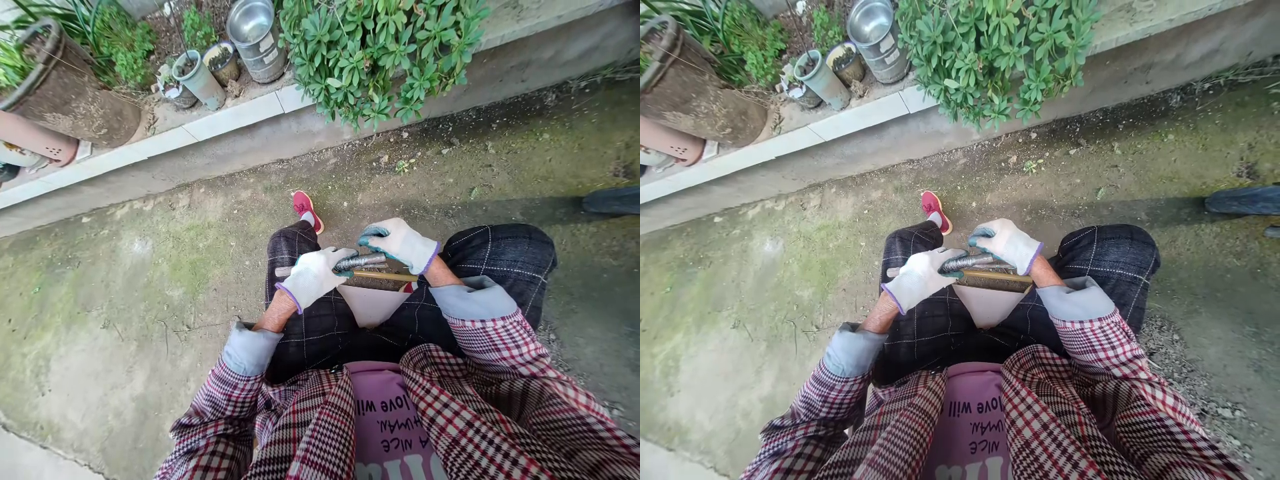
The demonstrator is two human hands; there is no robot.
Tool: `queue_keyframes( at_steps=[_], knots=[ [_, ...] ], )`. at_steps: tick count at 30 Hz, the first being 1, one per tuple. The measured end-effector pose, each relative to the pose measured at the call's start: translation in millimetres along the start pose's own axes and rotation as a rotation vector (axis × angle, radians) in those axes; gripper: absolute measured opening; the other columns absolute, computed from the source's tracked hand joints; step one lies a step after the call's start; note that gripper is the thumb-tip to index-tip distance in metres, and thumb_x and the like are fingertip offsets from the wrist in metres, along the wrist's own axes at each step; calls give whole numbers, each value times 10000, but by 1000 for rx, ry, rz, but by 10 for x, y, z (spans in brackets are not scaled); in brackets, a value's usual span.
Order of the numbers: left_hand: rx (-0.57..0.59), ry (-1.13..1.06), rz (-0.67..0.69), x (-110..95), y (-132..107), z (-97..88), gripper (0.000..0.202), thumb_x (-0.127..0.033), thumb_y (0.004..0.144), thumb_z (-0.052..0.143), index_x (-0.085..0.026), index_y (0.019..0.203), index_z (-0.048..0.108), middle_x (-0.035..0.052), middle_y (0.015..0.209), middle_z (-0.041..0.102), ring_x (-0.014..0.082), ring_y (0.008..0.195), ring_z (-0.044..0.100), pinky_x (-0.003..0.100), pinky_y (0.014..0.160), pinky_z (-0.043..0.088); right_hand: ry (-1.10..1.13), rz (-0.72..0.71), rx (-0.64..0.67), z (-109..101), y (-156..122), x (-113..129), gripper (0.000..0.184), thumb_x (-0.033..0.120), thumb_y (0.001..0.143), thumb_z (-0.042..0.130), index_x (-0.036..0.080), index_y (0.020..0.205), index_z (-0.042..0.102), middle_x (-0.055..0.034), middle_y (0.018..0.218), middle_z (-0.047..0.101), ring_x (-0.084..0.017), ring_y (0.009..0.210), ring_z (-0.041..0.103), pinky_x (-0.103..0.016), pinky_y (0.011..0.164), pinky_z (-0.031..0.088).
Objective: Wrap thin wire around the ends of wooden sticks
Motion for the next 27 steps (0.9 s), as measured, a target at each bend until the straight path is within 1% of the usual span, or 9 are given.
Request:
queue_keyframes(
  at_steps=[3, 5, 7, 9, 12, 15, 20, 23, 27],
  knots=[
    [-52, -144, 25, -24, -60, -132, 434, -267, 893, 661, -273, 1326, 687, 35, 1201, 745, 213, 1075, 712, 301, 1008, 534, 100, -2, 11, 24, 13, -1, 279, 397, 834, 622, 165, 762, 760, -53, 787, 748, -198, 756, 649, -287, 682, 485],
    [-94, -247, 35, -12, -89, -205, 417, -253, 878, 673, -260, 1294, 707, 28, 1190, 754, 206, 1066, 714, 304, 1012, 539, 192, 19, 50, 78, 7, -1, 317, 440, 825, 627, 156, 772, 757, -52, 762, 728, -185, 698, 630, -280, 610, 476],
    [-154, -375, 26, 60, -96, -255, 435, -251, 861, 693, -229, 1295, 706, 29, 1183, 760, 196, 1038, 721, 293, 990, 552, 287, 87, 74, 132, -7, -28, 336, 465, 797, 649, 149, 803, 762, -42, 704, 704, -164, 606, 600, -268, 526, 453],
    [-241, -496, -14, 204, -81, -284, 479, -269, 842, 720, -197, 1315, 691, 36, 1175, 762, 187, 1011, 726, 277, 953, 565, 346, 133, 88, 176, -24, -23, 325, 454, 769, 677, 149, 828, 772, -35, 669, 702, -154, 562, 600, -260, 506, 463],
    [-360, -578, -109, 476, -39, -264, 510, -295, 812, 751, -173, 1303, 691, 44, 1134, 766, 191, 991, 724, 280, 918, 573, 321, 90, 110, 206, -42, 87, 250, 383, 783, 676, 171, 841, 797, -47, 755, 766, -174, 660, 681, -273, 623, 539],
    [-387, -559, -178, 667, 8, -196, 499, -303, 795, 759, -178, 1275, 702, 39, 1100, 771, 195, 978, 723, 296, 920, 572, 248, 25, 143, 229, -67, 187, 208, 326, 797, 676, 195, 874, 817, -42, 879, 808, -199, 797, 729, -293, 752, 565],
    [-348, -370, -239, 700, 25, -181, 480, -337, 822, 742, -239, 1291, 701, 27, 1114, 776, 209, 979, 730, 307, 929, 563, 222, -75, 244, 279, -136, 300, 228, 349, 846, 657, 213, 927, 820, -24, 980, 816, -216, 915, 743, -308, 859, 555],
    [-221, -177, -265, 577, 44, -116, 478, -305, 825, 725, -279, 1302, 701, 37, 1090, 784, 233, 960, 738, 309, 892, 562, 166, -57, 183, 181, -149, 287, 217, 331, 845, 652, 211, 920, 816, -26, 944, 813, -221, 894, 729, -303, 815, 546],
    [-47, -16, -170, 320, 68, 26, 393, -309, 852, 680, -282, 1241, 726, 45, 1024, 779, 241, 927, 735, 312, 851, 559, 19, -27, 69, 25, -127, 216, 199, 314, 849, 634, 209, 858, 802, -32, 887, 801, -212, 838, 705, -300, 769, 510]
  ],
)
Point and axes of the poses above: each hand's wrist, its own y-axis towards the middle knuckle, its own z-axis out of the palm, x = y × z, the point moved 9 cm from there along y, towards the middle knuckle
